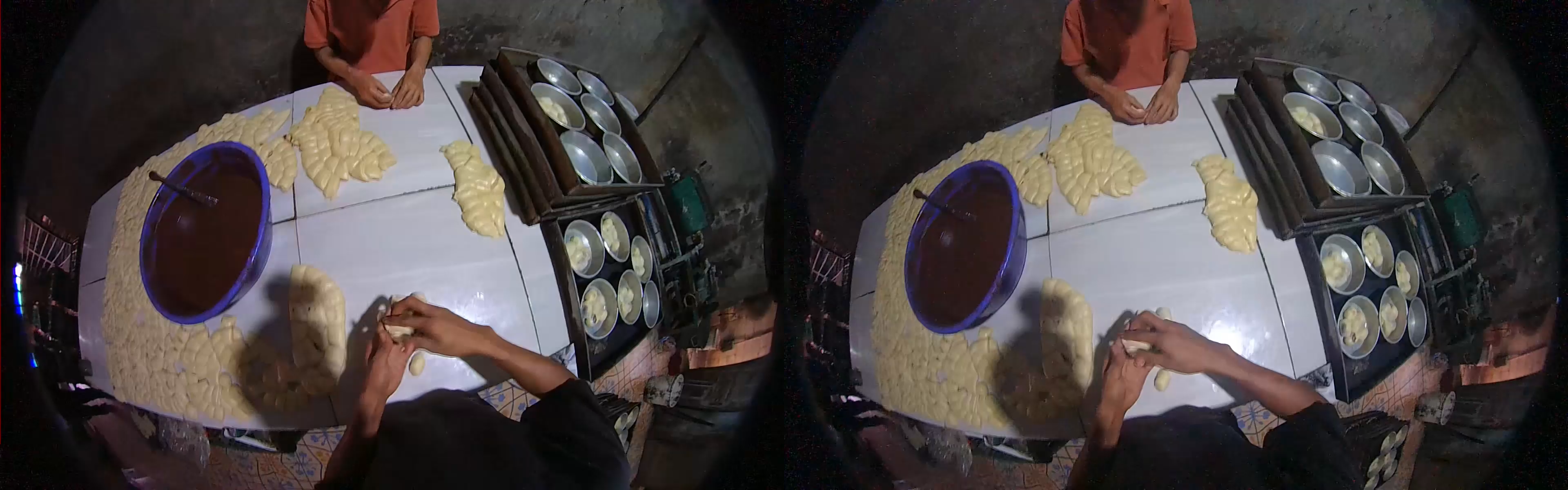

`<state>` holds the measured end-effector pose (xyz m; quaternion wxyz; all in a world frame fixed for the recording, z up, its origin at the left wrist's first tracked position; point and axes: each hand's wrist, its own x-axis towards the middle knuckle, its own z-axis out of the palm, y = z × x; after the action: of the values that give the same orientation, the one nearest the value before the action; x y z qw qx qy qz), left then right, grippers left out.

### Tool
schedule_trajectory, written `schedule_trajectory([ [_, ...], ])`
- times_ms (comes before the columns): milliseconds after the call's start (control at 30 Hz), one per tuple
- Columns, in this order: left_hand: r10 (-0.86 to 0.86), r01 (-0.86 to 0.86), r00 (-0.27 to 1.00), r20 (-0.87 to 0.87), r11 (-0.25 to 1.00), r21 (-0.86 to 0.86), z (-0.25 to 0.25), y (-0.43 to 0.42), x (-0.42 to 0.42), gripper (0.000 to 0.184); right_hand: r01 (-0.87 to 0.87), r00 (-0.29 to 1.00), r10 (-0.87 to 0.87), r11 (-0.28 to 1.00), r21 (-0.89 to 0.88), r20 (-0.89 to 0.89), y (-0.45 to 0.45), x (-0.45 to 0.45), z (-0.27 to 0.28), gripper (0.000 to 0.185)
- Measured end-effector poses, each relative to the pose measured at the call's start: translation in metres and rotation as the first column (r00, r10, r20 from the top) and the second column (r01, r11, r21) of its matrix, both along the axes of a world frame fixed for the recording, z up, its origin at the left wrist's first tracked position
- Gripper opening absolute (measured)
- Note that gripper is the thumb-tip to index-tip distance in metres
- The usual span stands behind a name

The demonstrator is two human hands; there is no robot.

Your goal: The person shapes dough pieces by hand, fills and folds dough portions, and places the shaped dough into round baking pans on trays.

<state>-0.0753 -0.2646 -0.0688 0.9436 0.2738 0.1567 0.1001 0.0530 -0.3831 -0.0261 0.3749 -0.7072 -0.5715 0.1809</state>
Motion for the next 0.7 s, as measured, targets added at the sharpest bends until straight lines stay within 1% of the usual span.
schedule_trajectory([
  [33,-0.005,0.005,1.000,0.004,0.999,0.041,0.004,-0.004,-0.002,0.042,0.011,0.986,-0.005,0.999,-0.038,0.168,-0.001,-0.017,0.002,0.056],
  [67,0.061,-0.048,0.993,-0.102,0.991,0.123,0.004,-0.009,-0.002,0.044,0.094,0.994,-0.092,0.995,-0.033,0.053,-0.003,-0.026,-0.006,0.060],
  [100,0.089,-0.078,0.991,-0.102,0.990,0.115,0.002,-0.009,-0.004,0.042,0.088,0.995,-0.087,0.996,-0.024,0.051,-0.006,-0.036,-0.007,0.060],
  [133,0.035,-0.030,0.997,-0.071,0.997,0.072,0.001,-0.005,-0.007,0.041,0.252,0.965,-0.245,0.965,0.072,-0.090,-0.007,-0.044,-0.007,0.061],
  [167,-0.019,0.020,0.999,-0.036,0.999,0.032,0.002,-0.001,-0.009,0.041,0.417,0.894,-0.376,0.898,0.144,-0.244,-0.007,-0.050,-0.006,0.062],
  [233,-0.142,0.142,0.990,-0.001,0.989,-0.050,0.024,-0.002,-0.014,0.045,0.262,0.956,-0.231,0.949,0.173,-0.179,-0.007,-0.058,-0.003,0.051],
  [267,-0.155,0.159,0.982,0.108,0.987,-0.029,0.018,-0.004,-0.020,0.049,0.319,0.941,-0.287,0.930,0.182,-0.181,-0.007,-0.065,-0.009,0.044],
  [300,-0.161,0.164,0.981,0.111,0.986,-0.021,0.021,-0.006,-0.024,0.049,0.374,0.922,-0.342,0.908,0.190,-0.181,-0.005,-0.071,-0.011,0.037],
  [333,-0.098,0.099,0.983,0.154,0.995,0.001,0.026,-0.008,-0.027,0.052,0.374,0.923,-0.342,0.906,0.200,-0.177,-0.005,-0.073,-0.010,0.037],
  [367,-0.030,0.026,0.979,0.202,0.999,0.022,0.033,-0.010,-0.029,0.054,0.465,0.870,-0.379,0.843,0.271,-0.315,-0.003,-0.074,-0.006,0.031],
  [400,0.102,-0.132,0.988,0.117,0.946,0.295,0.041,-0.011,-0.031,0.047,0.554,0.802,-0.389,0.767,0.322,-0.453,0.000,-0.075,-0.001,0.026],
  [433,0.108,-0.141,0.987,0.123,0.942,0.305,0.033,-0.008,-0.033,0.047,0.515,0.845,-0.393,0.780,0.356,-0.362,-0.001,-0.074,0.004,0.027],
  [467,0.152,-0.208,0.977,0.149,0.832,0.514,0.015,-0.004,-0.036,0.040,0.488,0.866,-0.387,0.795,0.362,-0.317,0.003,-0.077,0.004,0.028],
  [500,0.192,-0.260,0.965,0.177,0.676,0.690,0.013,-0.004,-0.039,0.033,0.461,0.883,-0.381,0.811,0.360,-0.273,0.005,-0.081,0.002,0.029],
  [533,0.297,-0.299,0.949,0.108,0.736,0.607,0.012,-0.007,-0.042,0.018,0.459,0.867,-0.353,0.840,0.288,-0.353,0.008,-0.083,-0.001,0.027],
  [567,0.297,-0.297,0.949,0.104,0.734,0.611,0.011,-0.005,-0.045,0.018,0.460,0.865,-0.351,0.840,0.288,-0.359,0.011,-0.082,-0.002,0.027],
  [633,0.372,-0.245,0.928,-0.037,0.680,0.691,0.007,-0.004,-0.047,0.015,0.562,0.825,-0.501,0.770,0.301,-0.260,0.016,-0.067,0.008,0.034],
  [667,0.341,-0.320,0.937,0.070,0.762,0.563,-0.007,-0.002,-0.045,0.015,0.509,0.860,-0.451,0.792,0.338,-0.241,0.017,-0.063,0.018,0.046],
  [700,0.349,-0.323,0.935,0.065,0.761,0.563,-0.012,0.000,-0.048,0.015,0.398,0.906,-0.299,0.842,0.364,-0.300,0.021,-0.068,0.020,0.049],
])
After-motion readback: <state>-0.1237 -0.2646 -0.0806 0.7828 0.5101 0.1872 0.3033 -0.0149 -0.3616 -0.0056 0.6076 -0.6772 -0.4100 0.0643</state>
